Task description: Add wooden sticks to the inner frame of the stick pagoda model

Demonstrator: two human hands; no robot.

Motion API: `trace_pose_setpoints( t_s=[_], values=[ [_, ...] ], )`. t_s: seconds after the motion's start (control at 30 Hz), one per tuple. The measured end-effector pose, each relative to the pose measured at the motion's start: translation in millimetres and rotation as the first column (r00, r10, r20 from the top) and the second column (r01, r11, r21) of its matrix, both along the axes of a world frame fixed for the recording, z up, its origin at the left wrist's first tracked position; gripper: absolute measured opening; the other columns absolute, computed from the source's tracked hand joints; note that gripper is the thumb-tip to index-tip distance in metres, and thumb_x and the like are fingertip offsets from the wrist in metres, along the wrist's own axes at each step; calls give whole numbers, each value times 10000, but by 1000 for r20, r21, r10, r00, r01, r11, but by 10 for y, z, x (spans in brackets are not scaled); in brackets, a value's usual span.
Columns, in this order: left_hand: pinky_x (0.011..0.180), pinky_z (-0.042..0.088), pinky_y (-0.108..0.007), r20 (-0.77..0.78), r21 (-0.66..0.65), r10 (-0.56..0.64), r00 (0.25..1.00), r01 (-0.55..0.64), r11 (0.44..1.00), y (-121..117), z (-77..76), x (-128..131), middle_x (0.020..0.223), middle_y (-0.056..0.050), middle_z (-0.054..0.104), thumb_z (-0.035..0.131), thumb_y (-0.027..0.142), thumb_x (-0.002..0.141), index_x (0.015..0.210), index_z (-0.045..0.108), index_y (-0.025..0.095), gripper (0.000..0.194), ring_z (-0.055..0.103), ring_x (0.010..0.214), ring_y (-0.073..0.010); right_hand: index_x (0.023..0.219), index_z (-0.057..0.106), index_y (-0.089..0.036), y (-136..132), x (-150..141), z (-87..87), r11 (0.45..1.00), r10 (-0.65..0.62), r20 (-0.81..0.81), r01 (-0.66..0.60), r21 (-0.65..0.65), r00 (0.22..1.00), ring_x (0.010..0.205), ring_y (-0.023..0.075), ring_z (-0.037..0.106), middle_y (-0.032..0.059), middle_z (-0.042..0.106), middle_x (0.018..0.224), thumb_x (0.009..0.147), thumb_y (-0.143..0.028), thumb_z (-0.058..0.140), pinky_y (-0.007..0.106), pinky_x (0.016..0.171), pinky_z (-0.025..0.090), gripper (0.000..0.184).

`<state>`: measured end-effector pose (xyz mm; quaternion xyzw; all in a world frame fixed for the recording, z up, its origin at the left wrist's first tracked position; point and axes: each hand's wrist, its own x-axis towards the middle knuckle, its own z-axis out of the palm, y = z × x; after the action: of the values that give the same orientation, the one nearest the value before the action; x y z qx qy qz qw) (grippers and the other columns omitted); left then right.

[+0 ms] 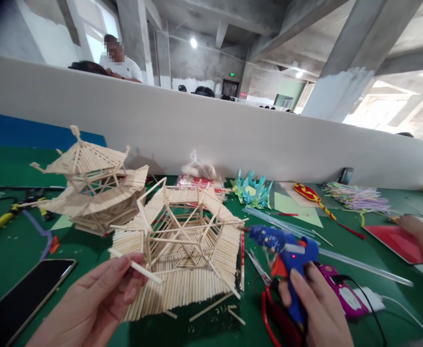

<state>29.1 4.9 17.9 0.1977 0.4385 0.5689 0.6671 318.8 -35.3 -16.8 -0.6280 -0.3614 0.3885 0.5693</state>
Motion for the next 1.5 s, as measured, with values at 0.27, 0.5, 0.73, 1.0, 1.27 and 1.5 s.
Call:
trace_pose_setpoints(
  t_s=[0.27, 0.5, 0.73, 1.0, 1.27, 1.5],
  values=[
    [472, 486, -141, 9, -12, -58, 998, 58, 998, -16, -53, 108, 505, -7, 634, 863, 347, 464, 630, 741, 162, 277, 546, 480, -88, 800, 562, -188, 652, 479, -591, 966, -154, 413, 225, -128, 898, 494, 158, 566, -45, 585, 562, 737, -367, 646, 295, 524, 461, 208],
    [444, 440, -156, -64, -27, -77, 995, 75, 997, -92, 20, 199, 536, 0, 612, 830, 380, 521, 608, 734, 169, 248, 480, 457, -71, 694, 602, -192, 848, 513, -720, 967, -76, 677, 220, -129, 732, 602, 142, 555, -6, 591, 663, 810, -390, 597, 284, 580, 450, 230],
    [405, 370, -144, -63, -36, -90, 994, 88, 996, -71, -100, 312, 505, 27, 527, 817, 443, 512, 623, 721, 175, 305, 414, 458, -61, 1001, 616, -214, 498, -89, 62, 970, -184, 737, -1, 243, 651, 757, 188, 605, 39, 638, 880, 812, -358, 547, 291, 655, 481, 247],
    [461, 342, -144, -18, 56, -78, 997, 78, 995, -22, -207, 390, 511, 41, 502, 796, 398, 581, 535, 643, 152, 294, 364, 475, -51, 830, 625, -156, 417, -1141, 754, 602, 27, 964, -774, 196, 265, 702, 158, 593, 23, 675, 784, 835, -131, 531, 284, 659, 475, 97],
    [416, 272, -133, 18, 77, -15, 1000, 13, 997, 50, -284, 381, 468, 46, 482, 804, 429, 551, 487, 616, 136, 354, 354, 444, -34, 720, 611, -133, 556, -1271, 622, 593, -120, 992, -800, 92, 26, 589, 172, 526, 43, 630, 685, 851, -112, 476, 313, 551, 412, 189],
    [414, 394, -172, -123, 81, -69, 990, 79, 994, -74, -275, 159, 586, -27, 652, 812, 388, 545, 770, 748, 203, 299, 522, 468, -93, 791, 621, -154, 660, -1230, 755, 652, 0, 995, -755, 74, 98, 656, 171, 523, 36, 608, 699, 880, -114, 459, 297, 581, 405, 189]
  ],
)
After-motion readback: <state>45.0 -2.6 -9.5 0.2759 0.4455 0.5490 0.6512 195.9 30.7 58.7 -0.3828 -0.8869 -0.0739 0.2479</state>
